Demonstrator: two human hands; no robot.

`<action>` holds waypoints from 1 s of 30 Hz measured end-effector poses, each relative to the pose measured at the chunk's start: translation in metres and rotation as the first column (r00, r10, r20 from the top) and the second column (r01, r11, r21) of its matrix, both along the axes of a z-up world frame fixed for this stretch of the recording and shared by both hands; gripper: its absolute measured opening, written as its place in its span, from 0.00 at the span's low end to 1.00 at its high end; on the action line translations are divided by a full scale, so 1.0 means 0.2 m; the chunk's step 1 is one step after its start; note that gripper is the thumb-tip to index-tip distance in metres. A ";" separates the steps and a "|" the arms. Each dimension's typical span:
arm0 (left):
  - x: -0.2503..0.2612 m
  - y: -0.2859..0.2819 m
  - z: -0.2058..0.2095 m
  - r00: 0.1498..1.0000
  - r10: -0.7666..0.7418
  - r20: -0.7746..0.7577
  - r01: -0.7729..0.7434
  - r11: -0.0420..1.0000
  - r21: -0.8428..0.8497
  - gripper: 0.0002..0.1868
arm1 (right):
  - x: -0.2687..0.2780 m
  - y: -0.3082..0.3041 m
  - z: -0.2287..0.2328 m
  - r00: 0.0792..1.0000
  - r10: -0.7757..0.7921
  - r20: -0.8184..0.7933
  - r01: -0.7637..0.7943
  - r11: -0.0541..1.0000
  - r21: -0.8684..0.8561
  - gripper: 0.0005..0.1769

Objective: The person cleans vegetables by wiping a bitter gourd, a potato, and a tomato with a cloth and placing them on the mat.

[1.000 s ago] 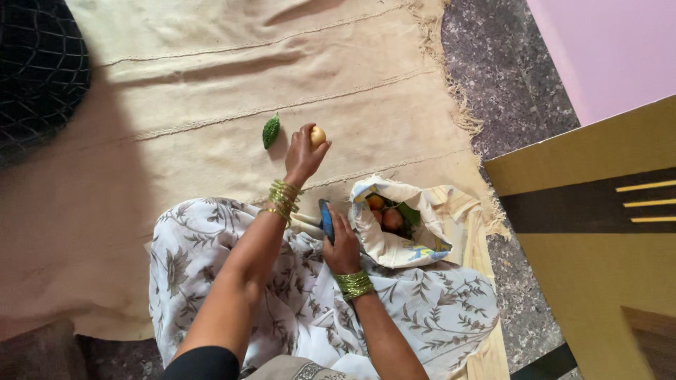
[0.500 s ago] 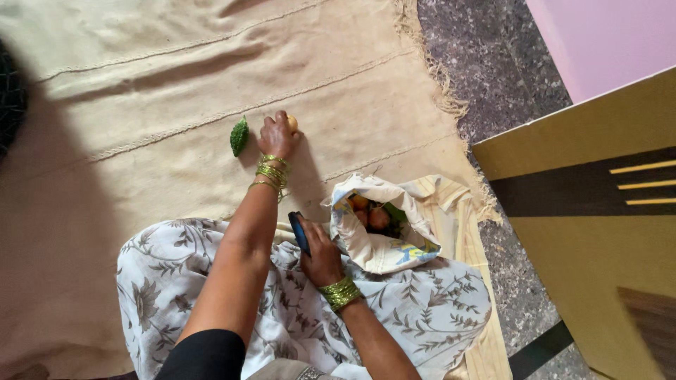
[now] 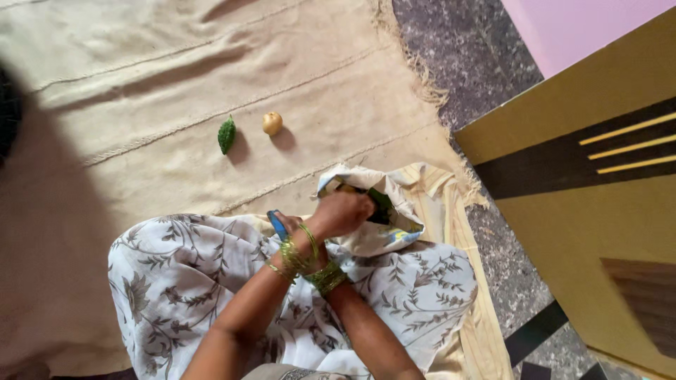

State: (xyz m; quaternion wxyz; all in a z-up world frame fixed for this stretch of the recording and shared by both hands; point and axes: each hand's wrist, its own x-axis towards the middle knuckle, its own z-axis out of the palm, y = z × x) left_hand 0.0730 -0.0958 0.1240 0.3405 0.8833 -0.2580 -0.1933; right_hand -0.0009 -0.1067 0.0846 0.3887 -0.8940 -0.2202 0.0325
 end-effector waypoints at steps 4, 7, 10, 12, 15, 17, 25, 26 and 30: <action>0.07 -0.17 -0.41 0.970 0.036 0.239 -0.026 0.999 -0.046 0.16 | 0.02 -0.01 -0.09 0.994 0.106 0.009 -0.106 0.994 -0.003 0.39; 0.20 -0.25 -0.50 0.920 0.213 0.330 -0.321 0.893 0.317 0.12 | 0.02 -0.02 -0.18 0.984 0.175 -0.027 -0.174 0.985 0.014 0.40; 0.24 -0.21 -0.42 0.993 0.113 0.027 -0.110 0.836 0.537 0.13 | 0.01 -0.04 -0.29 0.977 0.205 -0.064 -0.203 0.979 0.024 0.41; 0.26 -0.20 -0.36 0.989 0.066 -0.131 0.018 0.832 0.554 0.21 | -0.01 -0.03 -0.35 0.974 0.206 -0.096 -0.204 0.979 0.024 0.42; 0.29 -0.27 -0.46 0.990 0.124 -0.063 -0.067 0.820 0.568 0.21 | -0.03 -0.04 -0.40 0.978 0.209 0.021 -0.210 0.977 0.039 0.42; 0.34 -0.34 -0.53 0.977 0.207 0.050 -0.198 0.796 0.573 0.21 | -0.03 -0.05 -0.36 0.975 0.219 0.032 -0.220 0.973 0.066 0.42; 0.26 -0.31 -0.52 0.891 0.429 0.149 -0.453 0.861 0.229 0.15 | -0.02 -0.06 -0.28 0.967 0.255 -0.016 -0.252 0.961 0.115 0.43; 0.21 -0.31 -0.44 0.921 0.329 0.208 -0.379 0.880 0.286 0.17 | -0.02 -0.05 -0.26 0.965 0.261 -0.020 -0.257 0.959 0.122 0.42; 0.00 -0.16 -0.06 0.954 0.198 0.225 -0.256 0.929 0.266 0.23 | -0.02 -0.06 -0.24 0.978 0.206 0.009 -0.206 0.976 0.075 0.37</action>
